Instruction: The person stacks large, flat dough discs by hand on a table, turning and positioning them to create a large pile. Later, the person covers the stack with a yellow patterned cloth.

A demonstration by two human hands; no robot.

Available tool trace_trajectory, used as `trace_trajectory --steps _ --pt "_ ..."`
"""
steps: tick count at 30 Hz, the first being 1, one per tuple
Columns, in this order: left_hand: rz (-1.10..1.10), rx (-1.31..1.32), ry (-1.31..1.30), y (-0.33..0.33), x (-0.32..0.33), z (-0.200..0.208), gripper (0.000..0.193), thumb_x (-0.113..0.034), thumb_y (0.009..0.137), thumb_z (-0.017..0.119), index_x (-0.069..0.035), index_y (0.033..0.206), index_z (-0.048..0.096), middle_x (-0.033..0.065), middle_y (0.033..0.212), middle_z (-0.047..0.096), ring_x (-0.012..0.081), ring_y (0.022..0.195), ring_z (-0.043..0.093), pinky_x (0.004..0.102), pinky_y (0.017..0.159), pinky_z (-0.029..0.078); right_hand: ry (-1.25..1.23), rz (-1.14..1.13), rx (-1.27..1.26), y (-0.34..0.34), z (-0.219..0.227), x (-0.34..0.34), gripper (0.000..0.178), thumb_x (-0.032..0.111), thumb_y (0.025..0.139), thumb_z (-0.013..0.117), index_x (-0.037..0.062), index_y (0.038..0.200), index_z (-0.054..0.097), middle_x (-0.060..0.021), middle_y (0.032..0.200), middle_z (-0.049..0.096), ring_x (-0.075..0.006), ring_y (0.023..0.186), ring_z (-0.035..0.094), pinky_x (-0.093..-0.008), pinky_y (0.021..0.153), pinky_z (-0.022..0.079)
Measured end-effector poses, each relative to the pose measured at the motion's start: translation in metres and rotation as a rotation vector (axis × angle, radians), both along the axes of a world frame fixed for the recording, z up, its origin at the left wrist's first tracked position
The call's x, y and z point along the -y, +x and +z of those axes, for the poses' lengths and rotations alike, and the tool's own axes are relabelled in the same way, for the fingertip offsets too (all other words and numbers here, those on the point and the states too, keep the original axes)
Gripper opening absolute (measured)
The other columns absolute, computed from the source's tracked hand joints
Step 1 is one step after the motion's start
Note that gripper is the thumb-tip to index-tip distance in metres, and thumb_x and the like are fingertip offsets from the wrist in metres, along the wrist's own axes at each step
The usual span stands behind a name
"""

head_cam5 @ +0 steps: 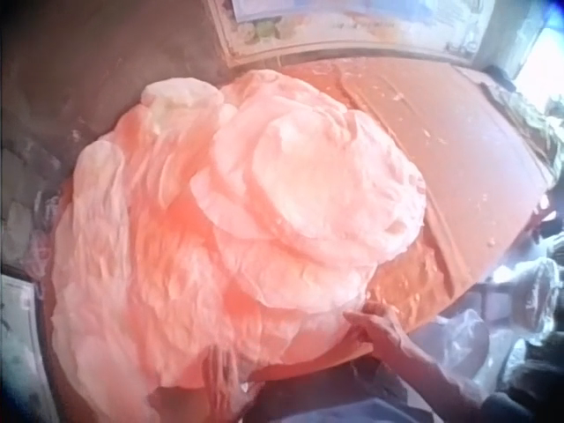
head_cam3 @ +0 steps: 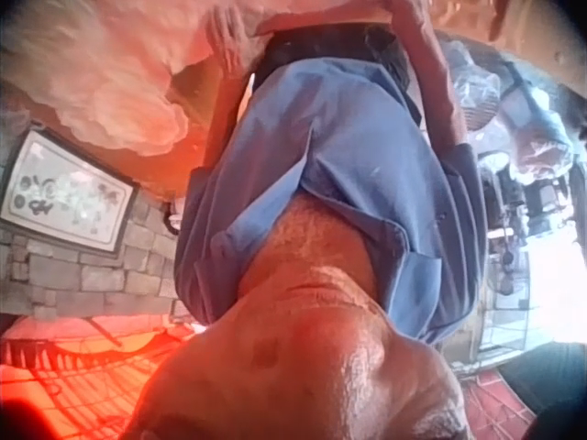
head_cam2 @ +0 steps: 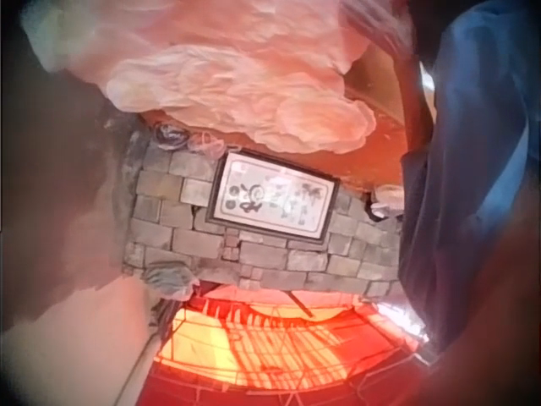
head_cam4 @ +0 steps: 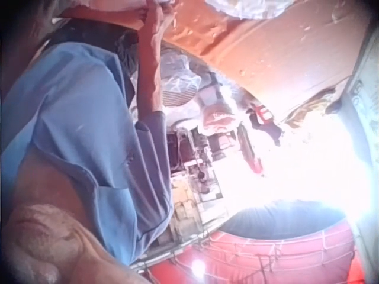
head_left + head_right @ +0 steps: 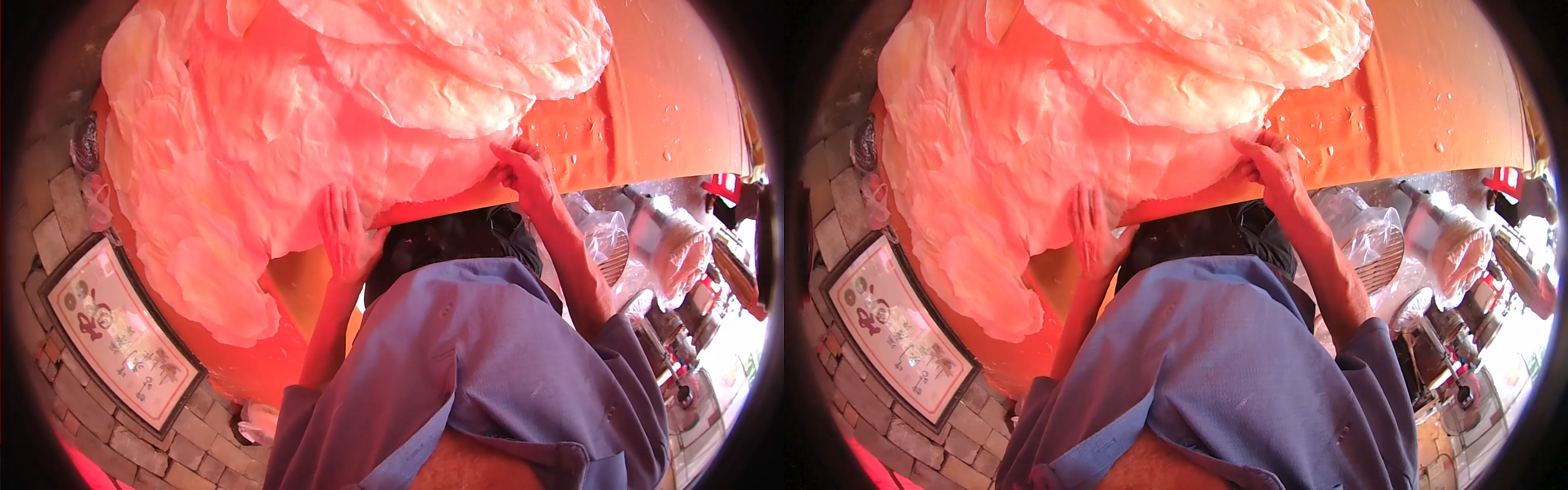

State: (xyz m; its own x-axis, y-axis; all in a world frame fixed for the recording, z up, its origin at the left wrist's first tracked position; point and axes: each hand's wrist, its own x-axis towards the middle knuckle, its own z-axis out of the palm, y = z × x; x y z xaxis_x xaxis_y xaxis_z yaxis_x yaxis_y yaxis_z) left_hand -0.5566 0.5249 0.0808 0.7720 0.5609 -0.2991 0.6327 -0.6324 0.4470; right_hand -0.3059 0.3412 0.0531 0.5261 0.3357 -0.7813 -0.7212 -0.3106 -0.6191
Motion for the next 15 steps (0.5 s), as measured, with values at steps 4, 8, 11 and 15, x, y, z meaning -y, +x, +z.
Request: trace_trajectory --steps 4,8,11,15 --pt "-0.116 0.291 0.287 -0.020 -0.003 -0.033 0.087 -0.049 0.079 0.068 0.003 0.142 0.039 0.0288 0.144 0.038 0.0449 0.133 0.038 0.0572 0.107 0.032 0.130 -0.092 0.197 -0.022 0.021 -0.023 0.017 0.018 0.082 0.073 0.0068 0.088 0.062 -0.0012 0.078 0.063 -0.0110 0.068 0.060 -0.0243 0.060 0.050" --pt "-0.118 0.349 0.298 -0.029 -0.007 -0.033 0.088 -0.046 0.077 0.072 0.003 0.142 0.039 0.0291 0.144 0.038 0.0457 0.133 0.037 0.0573 0.107 0.032 0.376 -0.207 -0.311 -0.039 0.006 -0.027 0.024 0.010 0.088 0.065 0.0003 0.110 0.062 -0.0086 0.101 0.069 -0.0213 0.083 0.069 -0.0362 0.075 0.059" --pt "-0.089 0.327 0.284 -0.023 -0.009 -0.026 0.086 -0.040 0.075 0.075 0.003 0.141 0.040 0.0294 0.144 0.038 0.0464 0.132 0.038 0.0579 0.107 0.032 0.218 -0.126 -0.056 -0.059 0.020 -0.037 0.020 0.004 0.086 0.065 -0.0047 0.104 0.064 -0.0129 0.095 0.069 -0.0241 0.076 0.069 -0.0345 0.064 0.060" --pt "0.012 0.414 0.375 -0.028 -0.006 -0.024 0.077 -0.025 0.074 0.075 0.000 0.139 0.043 0.0260 0.139 0.045 0.0430 0.123 0.048 0.0545 0.100 0.041 0.332 -0.082 0.138 -0.068 0.082 -0.073 0.012 -0.001 0.084 0.065 -0.0066 0.094 0.067 -0.0122 0.086 0.069 -0.0222 0.069 0.068 -0.0328 0.058 0.058"
